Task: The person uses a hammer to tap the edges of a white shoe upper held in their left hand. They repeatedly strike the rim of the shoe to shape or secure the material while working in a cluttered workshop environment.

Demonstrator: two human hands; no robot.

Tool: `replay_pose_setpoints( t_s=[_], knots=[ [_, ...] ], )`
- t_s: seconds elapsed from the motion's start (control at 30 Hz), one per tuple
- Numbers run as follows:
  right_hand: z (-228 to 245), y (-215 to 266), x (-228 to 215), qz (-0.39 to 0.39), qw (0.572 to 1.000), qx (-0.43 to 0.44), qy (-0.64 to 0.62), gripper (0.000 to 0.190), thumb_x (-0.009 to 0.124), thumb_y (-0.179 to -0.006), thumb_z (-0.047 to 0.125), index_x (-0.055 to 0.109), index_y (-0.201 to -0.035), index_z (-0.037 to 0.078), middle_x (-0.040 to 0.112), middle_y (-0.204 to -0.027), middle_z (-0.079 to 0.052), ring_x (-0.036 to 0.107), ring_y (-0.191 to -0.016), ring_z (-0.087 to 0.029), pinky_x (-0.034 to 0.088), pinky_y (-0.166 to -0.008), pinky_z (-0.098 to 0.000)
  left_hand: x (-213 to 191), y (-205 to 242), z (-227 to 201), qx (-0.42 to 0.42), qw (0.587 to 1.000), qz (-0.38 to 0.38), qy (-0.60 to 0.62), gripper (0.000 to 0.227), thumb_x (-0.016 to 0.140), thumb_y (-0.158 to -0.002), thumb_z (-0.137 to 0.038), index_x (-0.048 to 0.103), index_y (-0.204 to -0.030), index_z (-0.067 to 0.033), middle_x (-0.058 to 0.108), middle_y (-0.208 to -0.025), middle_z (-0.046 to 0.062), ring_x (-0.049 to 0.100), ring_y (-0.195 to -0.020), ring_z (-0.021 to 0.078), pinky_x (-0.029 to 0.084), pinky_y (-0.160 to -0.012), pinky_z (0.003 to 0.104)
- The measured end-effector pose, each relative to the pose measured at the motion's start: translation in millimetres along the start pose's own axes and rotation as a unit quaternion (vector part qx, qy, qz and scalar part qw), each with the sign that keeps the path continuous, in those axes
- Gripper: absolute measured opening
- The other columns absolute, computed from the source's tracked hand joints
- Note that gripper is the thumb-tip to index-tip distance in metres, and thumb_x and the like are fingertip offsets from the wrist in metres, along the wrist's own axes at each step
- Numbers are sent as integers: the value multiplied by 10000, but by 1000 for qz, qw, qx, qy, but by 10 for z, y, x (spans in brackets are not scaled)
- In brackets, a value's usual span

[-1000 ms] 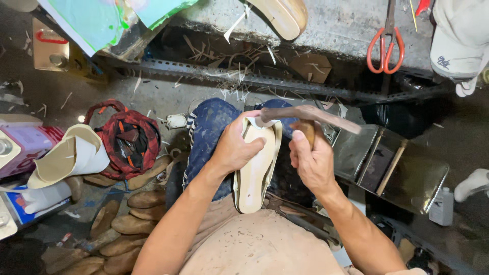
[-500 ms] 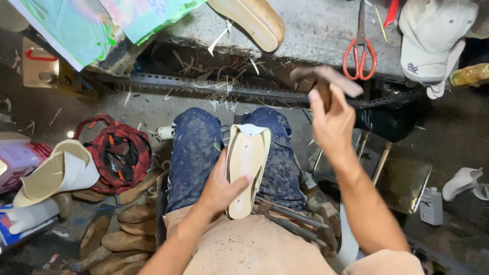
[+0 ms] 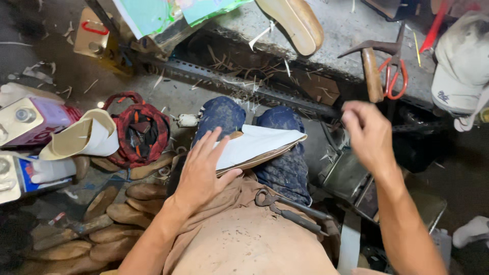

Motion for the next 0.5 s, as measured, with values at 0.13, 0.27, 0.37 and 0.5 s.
replay_pose_setpoints(
  t_s=[0.13, 0.27, 0.37, 0.5],
  knots=[
    [288, 1373, 821, 286, 950, 97, 80, 300, 561, -978, 421, 691, -932, 154, 696, -912, -23, 644, -854, -181, 520, -766, -365, 84, 263, 181, -12, 999, -27, 34, 961, 808, -789, -531, 423, -1525, -49, 431, -1588, 176, 417, -1465, 348, 307, -1229, 465],
    [124, 2239, 1262, 335, 916, 196, 103, 345, 481, -992, 524, 541, -1213, 265, 728, -1011, -48, 710, -897, -319, 528, -745, -476, -179, 256, 173, -70, 975, -110, 178, 894, 896, -725, -285, 478, -1479, -50, 503, -1484, 188, 500, -1388, 307, 355, -1219, 400],
    [-104, 2339, 1259, 244, 938, 243, -41, 302, 536, -971, 435, 650, -1177, 244, 774, -995, 4, 700, -914, -225, 485, -797, -353, -635, 130, -232, -38, 950, -154, 268, 982, 908, -690, -252, 394, -1497, -32, 527, -1426, 203, 573, -1320, 276, 447, -1146, 363],
    [387, 2287, 1244, 271, 668, 306, -622, 906, 394, -925, 668, 471, -1497, -31, 547, -986, -95, 523, -794, -185, 442, -768, -308, -980, -93, -686, 62, 925, -184, 327, 1082, 916, -745, -192, 228, -1550, 28, 533, -1451, 238, 651, -1294, 298, 520, -1138, 360]
  ],
)
Point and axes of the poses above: each hand's wrist, its own y-axis away from the middle knuckle, its own x-axis out of the palm, z = x × y, the point moved 9 cm from there along -y, towards the middle knuckle
